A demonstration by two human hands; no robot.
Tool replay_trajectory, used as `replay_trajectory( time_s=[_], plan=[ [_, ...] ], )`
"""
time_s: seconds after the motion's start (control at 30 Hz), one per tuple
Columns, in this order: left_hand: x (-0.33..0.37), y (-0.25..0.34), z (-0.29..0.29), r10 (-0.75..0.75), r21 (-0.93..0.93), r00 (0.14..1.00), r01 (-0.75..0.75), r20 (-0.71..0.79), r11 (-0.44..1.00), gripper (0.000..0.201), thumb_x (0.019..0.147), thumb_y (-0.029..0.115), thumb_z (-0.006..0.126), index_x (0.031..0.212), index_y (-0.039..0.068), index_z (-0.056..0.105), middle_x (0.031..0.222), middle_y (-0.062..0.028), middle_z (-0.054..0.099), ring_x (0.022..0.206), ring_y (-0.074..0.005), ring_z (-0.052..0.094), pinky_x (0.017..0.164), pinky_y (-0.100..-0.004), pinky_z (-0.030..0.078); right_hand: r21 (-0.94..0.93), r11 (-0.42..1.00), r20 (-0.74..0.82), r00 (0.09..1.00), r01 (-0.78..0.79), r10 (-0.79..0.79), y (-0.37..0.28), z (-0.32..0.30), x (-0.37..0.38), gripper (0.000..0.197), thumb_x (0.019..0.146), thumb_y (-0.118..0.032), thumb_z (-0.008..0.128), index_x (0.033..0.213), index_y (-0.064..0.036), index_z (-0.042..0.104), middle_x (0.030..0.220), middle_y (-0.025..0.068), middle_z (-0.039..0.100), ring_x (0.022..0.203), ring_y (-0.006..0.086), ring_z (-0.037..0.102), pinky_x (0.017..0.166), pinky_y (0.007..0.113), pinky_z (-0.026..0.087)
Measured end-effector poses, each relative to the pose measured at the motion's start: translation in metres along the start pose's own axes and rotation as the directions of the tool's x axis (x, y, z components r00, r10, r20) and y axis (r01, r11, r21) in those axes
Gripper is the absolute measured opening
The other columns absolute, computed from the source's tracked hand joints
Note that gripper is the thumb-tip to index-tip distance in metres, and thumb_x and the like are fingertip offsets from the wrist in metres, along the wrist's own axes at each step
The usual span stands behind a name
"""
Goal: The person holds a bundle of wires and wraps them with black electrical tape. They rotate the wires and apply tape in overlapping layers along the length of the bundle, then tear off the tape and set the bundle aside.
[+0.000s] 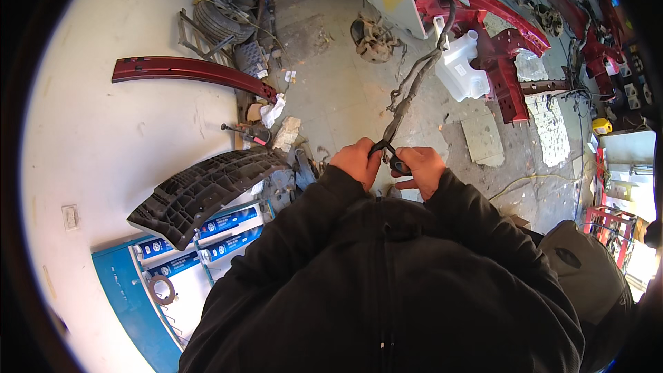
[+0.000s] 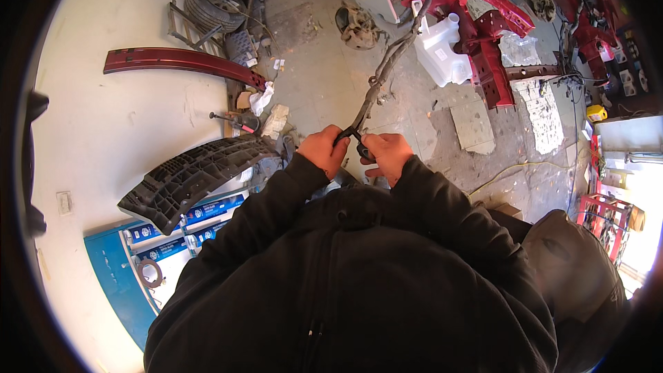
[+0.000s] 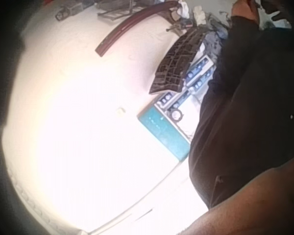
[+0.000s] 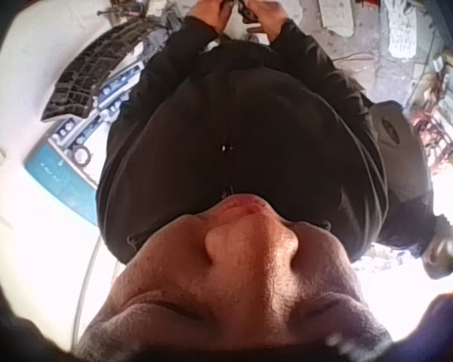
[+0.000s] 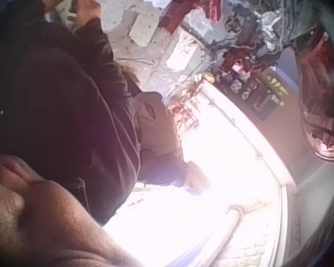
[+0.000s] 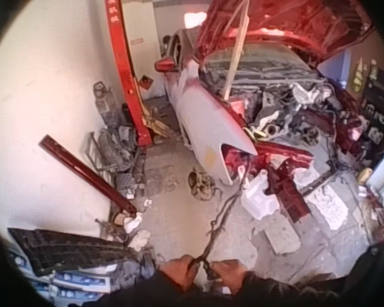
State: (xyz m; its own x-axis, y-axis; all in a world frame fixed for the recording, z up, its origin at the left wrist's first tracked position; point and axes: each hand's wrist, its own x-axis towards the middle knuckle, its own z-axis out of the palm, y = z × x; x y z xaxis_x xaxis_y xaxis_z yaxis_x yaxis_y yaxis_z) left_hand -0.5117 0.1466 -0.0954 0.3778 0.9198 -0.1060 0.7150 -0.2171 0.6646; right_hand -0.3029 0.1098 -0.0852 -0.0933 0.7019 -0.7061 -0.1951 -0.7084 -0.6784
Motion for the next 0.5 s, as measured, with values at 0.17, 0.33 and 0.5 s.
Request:
replay_trajectory(
  time_s=[0.17,0.33,0.5],
  plan=[
    [0.001,-0.003,0.006,0.021,-0.237,1.000,-0.021,-0.004,0.971,0.028,0.109,0.029,0.064,0.106,0.001,0.064,0.073,-0.0182,0.065,0.066,-0.0367,0.065,0.063,-0.0455,0.051,0.018,0.999,-0.091,0.995,0.030,-0.028,0.013,0.004,-0.004,0.043,0.103,-0.032,0.067,0.112,0.0094,0.072,0.106,0.0131,0.072,0.101,0.0234,0.074,0.079,0.042,0.065],
    [-0.004,0.004,0.001,-0.124,-0.767,0.835,0.543,0.536,0.343,0.030,0.116,0.033,0.050,0.106,0.007,0.062,0.067,0.0011,0.046,0.055,-0.0096,0.040,0.056,-0.0304,0.038,-0.095,0.987,0.038,0.991,0.131,-0.128,0.023,-0.001,0.026,0.032,0.107,-0.030,0.066,0.115,0.0000,0.073,0.105,0.0078,0.069,0.105,0.0215,0.071,0.084,0.042,0.065],
    [0.004,0.005,-0.014,-0.012,-0.757,0.763,0.642,0.646,0.121,0.035,0.117,0.038,0.042,0.108,0.009,0.061,0.064,0.0004,0.048,0.048,-0.0111,0.035,0.059,-0.0338,0.041,-0.166,0.928,0.256,0.923,0.333,-0.286,0.012,-0.013,0.059,0.029,0.114,-0.029,0.062,0.131,-0.0058,0.069,0.123,0.0043,0.068,0.115,0.0184,0.068,0.090,0.040,0.065]
  ],
)
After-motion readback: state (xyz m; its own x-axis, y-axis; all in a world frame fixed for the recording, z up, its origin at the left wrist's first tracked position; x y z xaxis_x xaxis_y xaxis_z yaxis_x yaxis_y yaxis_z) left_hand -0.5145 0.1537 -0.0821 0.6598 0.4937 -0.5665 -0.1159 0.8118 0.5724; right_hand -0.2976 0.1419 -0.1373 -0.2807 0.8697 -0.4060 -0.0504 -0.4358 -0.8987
